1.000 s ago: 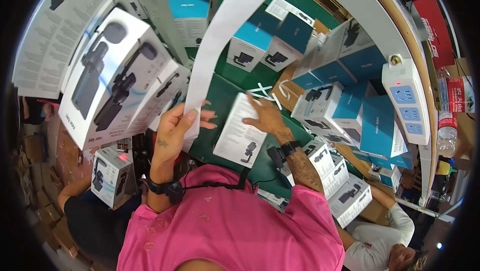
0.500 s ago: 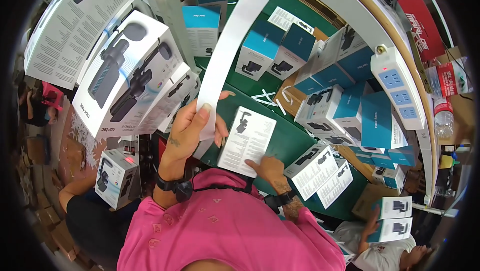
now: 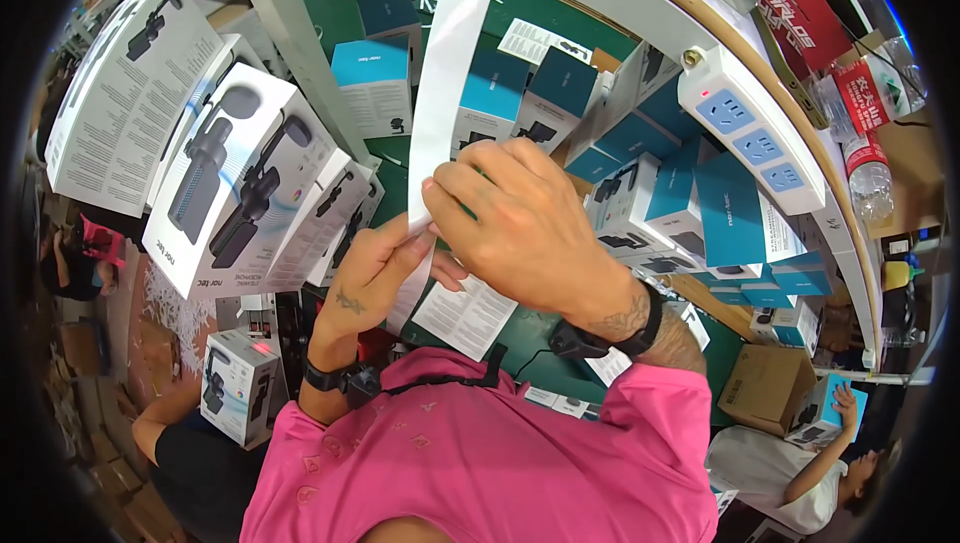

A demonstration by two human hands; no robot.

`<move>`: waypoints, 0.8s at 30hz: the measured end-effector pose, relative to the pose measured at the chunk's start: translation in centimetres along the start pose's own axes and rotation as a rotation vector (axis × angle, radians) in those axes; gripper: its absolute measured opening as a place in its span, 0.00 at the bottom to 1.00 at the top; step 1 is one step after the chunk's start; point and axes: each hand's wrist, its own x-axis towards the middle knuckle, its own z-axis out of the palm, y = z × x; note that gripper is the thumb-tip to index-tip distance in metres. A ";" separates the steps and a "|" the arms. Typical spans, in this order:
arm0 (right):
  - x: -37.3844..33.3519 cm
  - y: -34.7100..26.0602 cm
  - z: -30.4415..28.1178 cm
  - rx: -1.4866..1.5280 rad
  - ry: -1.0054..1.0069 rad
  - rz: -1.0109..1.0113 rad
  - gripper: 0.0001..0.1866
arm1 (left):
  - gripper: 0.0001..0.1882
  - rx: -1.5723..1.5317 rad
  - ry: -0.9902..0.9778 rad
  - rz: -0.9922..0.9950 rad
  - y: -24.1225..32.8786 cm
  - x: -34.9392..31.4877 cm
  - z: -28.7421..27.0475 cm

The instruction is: The person organizes boxes on a table, peels stickers from a roll, and applies them to the boxes before moving them to a stack.

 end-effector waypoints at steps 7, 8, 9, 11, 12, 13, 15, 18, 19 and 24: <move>1.0 1.4 -1.2 0.038 -0.329 -0.078 0.19 | 0.10 0.315 -0.074 0.112 0.8 0.8 -0.8; 1.1 1.5 -1.4 0.034 -0.356 -0.087 0.19 | 0.09 0.336 -0.095 0.116 0.8 0.9 -0.8; 1.2 1.7 -1.6 0.053 -0.376 -0.079 0.19 | 0.08 0.353 -0.119 0.116 0.9 1.0 -0.8; 1.2 2.0 -1.8 0.072 -0.397 -0.066 0.19 | 0.09 0.362 -0.125 0.131 0.8 1.3 -0.6; 0.9 2.2 -1.9 0.094 -0.371 -0.056 0.18 | 0.10 0.370 -0.124 0.131 0.7 1.3 -0.6; 0.4 2.4 -1.9 0.119 -0.340 -0.053 0.17 | 0.10 0.367 -0.132 0.141 0.5 1.3 -0.5; -1.3 3.1 -1.2 0.119 -0.126 -0.019 0.16 | 0.14 0.285 -0.063 0.082 -0.1 1.0 -0.3; -6.4 4.4 1.5 -0.018 0.243 0.309 0.14 | 0.18 0.169 0.070 -0.027 -1.4 0.5 -0.8; -8.3 4.7 4.1 -0.078 0.315 0.347 0.12 | 0.19 0.179 0.120 -0.068 -1.8 0.3 -1.2; -18.2 5.6 19.5 -0.075 -0.329 0.834 0.06 | 0.23 0.049 0.152 -0.129 -3.0 -0.8 -1.9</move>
